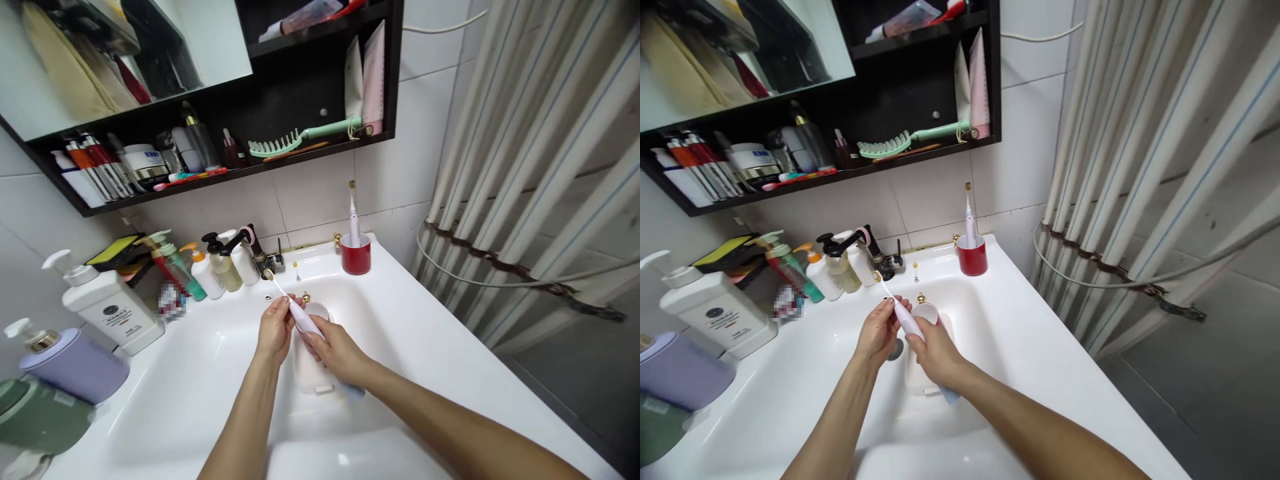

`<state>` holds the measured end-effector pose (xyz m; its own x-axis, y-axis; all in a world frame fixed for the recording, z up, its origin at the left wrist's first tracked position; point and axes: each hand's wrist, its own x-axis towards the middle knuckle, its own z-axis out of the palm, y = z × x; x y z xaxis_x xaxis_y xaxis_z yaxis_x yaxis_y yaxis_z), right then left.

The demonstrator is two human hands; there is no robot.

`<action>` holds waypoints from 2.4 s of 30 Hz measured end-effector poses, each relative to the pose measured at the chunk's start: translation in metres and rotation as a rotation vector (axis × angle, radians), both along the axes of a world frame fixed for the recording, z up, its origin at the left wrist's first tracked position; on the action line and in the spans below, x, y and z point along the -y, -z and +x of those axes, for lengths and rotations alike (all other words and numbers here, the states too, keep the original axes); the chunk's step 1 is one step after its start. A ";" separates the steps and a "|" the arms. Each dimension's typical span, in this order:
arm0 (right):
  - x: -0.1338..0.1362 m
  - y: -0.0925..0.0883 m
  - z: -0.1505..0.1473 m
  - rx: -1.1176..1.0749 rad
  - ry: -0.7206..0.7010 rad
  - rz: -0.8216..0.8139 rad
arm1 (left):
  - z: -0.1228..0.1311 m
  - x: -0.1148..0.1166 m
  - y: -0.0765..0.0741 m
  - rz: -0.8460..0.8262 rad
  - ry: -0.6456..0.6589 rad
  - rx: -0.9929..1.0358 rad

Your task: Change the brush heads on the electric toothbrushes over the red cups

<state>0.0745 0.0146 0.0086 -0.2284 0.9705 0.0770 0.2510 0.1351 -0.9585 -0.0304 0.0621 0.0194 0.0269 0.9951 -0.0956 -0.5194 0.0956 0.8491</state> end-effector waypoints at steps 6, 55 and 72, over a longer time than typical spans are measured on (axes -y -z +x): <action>0.000 -0.001 -0.008 -0.129 -0.052 -0.143 | -0.001 -0.001 0.003 -0.033 -0.065 0.070; 0.004 -0.001 -0.011 -0.009 -0.052 -0.234 | 0.005 -0.004 0.007 -0.142 -0.239 0.172; 0.008 -0.005 -0.005 -0.074 -0.022 -0.160 | -0.007 -0.049 0.012 -0.148 -0.135 -0.449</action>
<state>0.0696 0.0061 0.0138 -0.2496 0.9665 -0.0604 0.1776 -0.0157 -0.9840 -0.0369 0.1107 0.0077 -0.1780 0.9616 -0.2089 -0.1213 0.1892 0.9744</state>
